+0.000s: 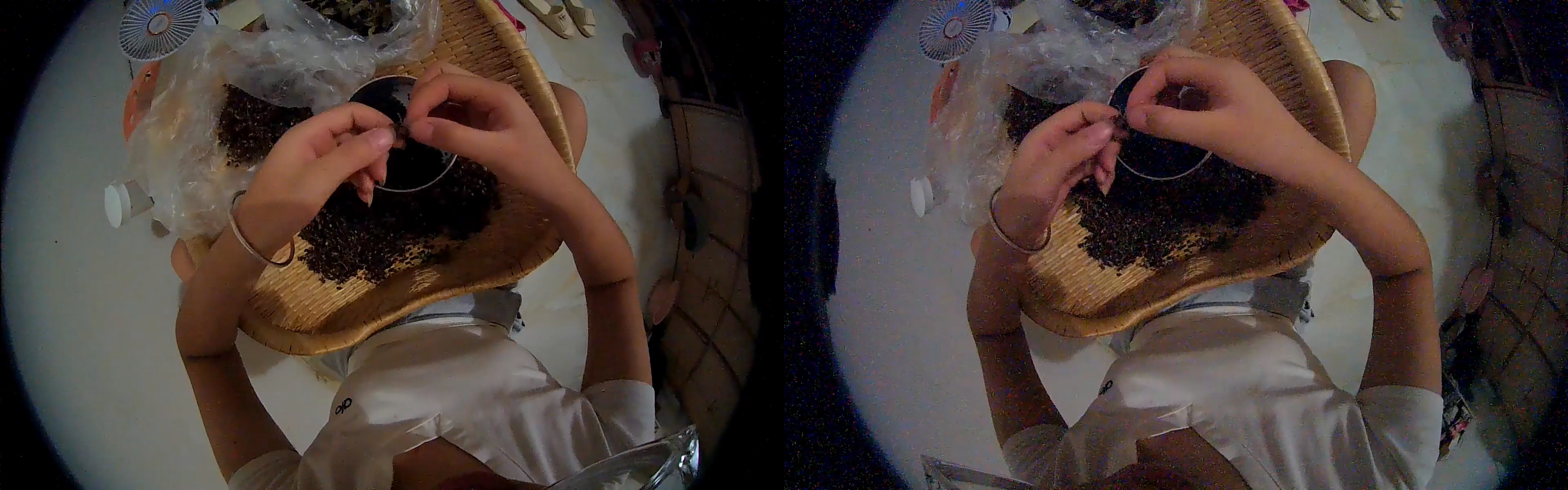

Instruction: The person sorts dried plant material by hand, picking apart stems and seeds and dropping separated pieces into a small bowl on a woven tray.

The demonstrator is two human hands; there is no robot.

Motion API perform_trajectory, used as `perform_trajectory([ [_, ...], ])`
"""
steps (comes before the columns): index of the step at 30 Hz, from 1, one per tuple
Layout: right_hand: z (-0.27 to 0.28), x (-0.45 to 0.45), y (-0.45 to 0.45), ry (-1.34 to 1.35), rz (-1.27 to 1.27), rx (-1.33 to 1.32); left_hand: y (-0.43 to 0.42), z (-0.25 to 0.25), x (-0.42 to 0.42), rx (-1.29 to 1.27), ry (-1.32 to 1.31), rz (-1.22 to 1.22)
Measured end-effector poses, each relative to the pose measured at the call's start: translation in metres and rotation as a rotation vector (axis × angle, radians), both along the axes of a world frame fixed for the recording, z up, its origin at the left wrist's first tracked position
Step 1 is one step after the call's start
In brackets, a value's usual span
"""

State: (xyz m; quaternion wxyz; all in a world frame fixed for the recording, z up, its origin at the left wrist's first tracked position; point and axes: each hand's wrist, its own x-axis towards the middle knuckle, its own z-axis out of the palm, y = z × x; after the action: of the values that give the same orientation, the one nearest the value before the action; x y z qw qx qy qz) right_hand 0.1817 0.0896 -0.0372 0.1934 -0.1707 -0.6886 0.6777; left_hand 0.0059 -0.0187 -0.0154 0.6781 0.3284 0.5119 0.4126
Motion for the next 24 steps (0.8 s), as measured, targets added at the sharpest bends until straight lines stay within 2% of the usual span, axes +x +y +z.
perform_trajectory([
  [3, 0.0043, 0.0006, -0.0010, -0.063, 0.034, -0.096, 0.0008, 0.0002, -0.0008, 0.004, 0.005, -0.017],
  [12, 0.0068, 0.0001, -0.0020, -0.096, 0.039, -0.141, -0.0016, -0.0010, -0.0007, 0.046, 0.037, -0.023],
  [22, 0.0039, 0.0004, -0.0027, -0.139, 0.021, -0.063, -0.0032, -0.0041, -0.0012, 0.091, 0.097, -0.018],
  [24, -0.0008, 0.0000, -0.0026, -0.056, -0.007, -0.023, -0.0028, -0.0044, -0.0025, 0.112, 0.095, -0.040],
])
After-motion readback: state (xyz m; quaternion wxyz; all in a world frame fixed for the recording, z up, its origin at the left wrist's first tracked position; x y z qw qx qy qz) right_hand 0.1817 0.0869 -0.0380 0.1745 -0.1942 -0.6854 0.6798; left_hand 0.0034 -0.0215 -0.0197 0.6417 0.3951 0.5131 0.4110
